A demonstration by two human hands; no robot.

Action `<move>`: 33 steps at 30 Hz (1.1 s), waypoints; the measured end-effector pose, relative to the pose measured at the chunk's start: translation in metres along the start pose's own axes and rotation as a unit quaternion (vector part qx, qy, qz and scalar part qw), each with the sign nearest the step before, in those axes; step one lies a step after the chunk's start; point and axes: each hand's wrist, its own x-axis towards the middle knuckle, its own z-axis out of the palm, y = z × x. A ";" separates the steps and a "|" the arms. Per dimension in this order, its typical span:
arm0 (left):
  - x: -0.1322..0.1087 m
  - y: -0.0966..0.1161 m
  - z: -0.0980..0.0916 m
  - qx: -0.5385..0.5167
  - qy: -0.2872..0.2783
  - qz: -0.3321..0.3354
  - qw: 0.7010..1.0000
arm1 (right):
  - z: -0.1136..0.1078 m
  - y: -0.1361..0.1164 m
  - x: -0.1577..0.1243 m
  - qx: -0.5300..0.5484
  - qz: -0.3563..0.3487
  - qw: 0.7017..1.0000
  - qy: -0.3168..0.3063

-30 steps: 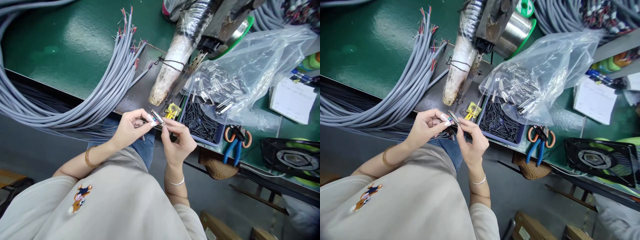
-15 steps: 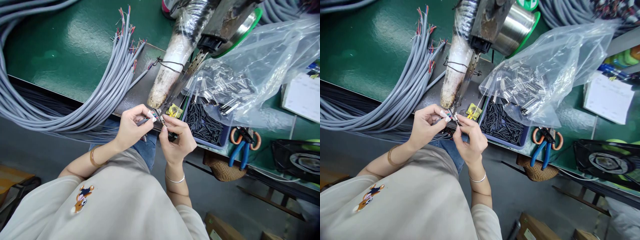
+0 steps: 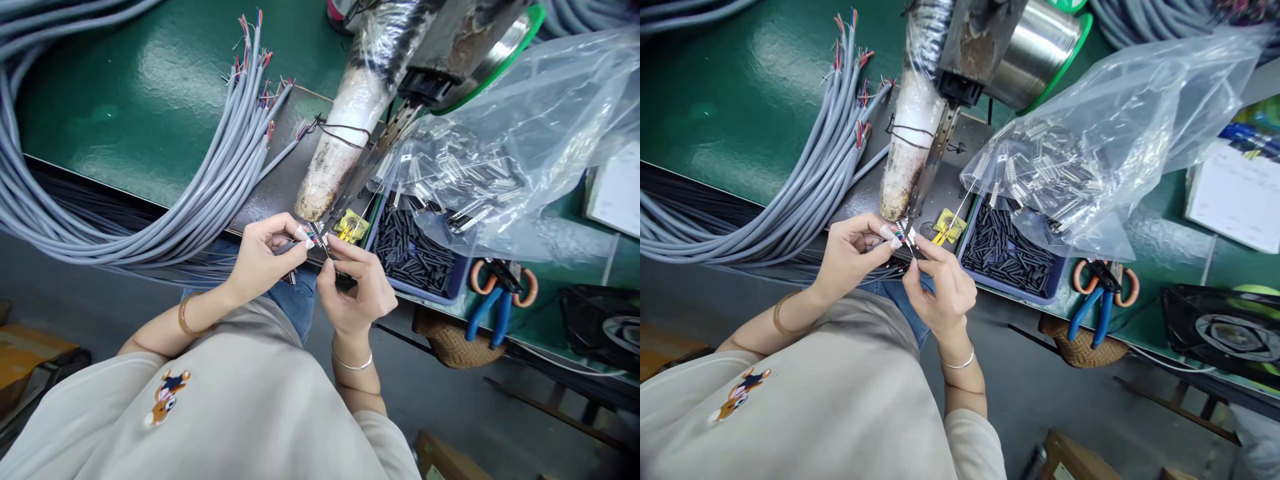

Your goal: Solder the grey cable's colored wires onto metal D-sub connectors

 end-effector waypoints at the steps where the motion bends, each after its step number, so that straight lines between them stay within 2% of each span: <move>1: 0.000 0.000 0.000 -0.001 0.002 -0.007 1.000 | 0.000 0.000 -0.001 -0.009 -0.008 1.000 -0.003; 5: -0.001 0.000 -0.001 0.002 0.007 -0.023 1.000 | 0.000 -0.001 -0.001 -0.031 -0.020 0.999 -0.002; 10: -0.002 0.004 -0.005 -0.013 -0.016 -0.051 0.998 | -0.002 0.000 0.001 0.032 0.045 0.998 -0.002; 13: -0.001 0.003 -0.006 -0.020 -0.028 -0.067 0.997 | -0.003 0.000 0.001 0.045 0.056 0.997 -0.010; 21: -0.002 -0.003 -0.001 0.048 0.019 0.024 0.998 | 0.002 0.003 0.003 0.011 0.016 1.000 -0.007; 28: -0.002 0.000 0.000 0.076 0.039 0.045 0.995 | 0.002 0.002 0.008 0.002 0.004 1.000 -0.005; 33: -0.004 0.000 0.000 0.072 0.031 0.038 0.996 | 0.000 0.000 0.006 -0.016 -0.015 1.000 -0.015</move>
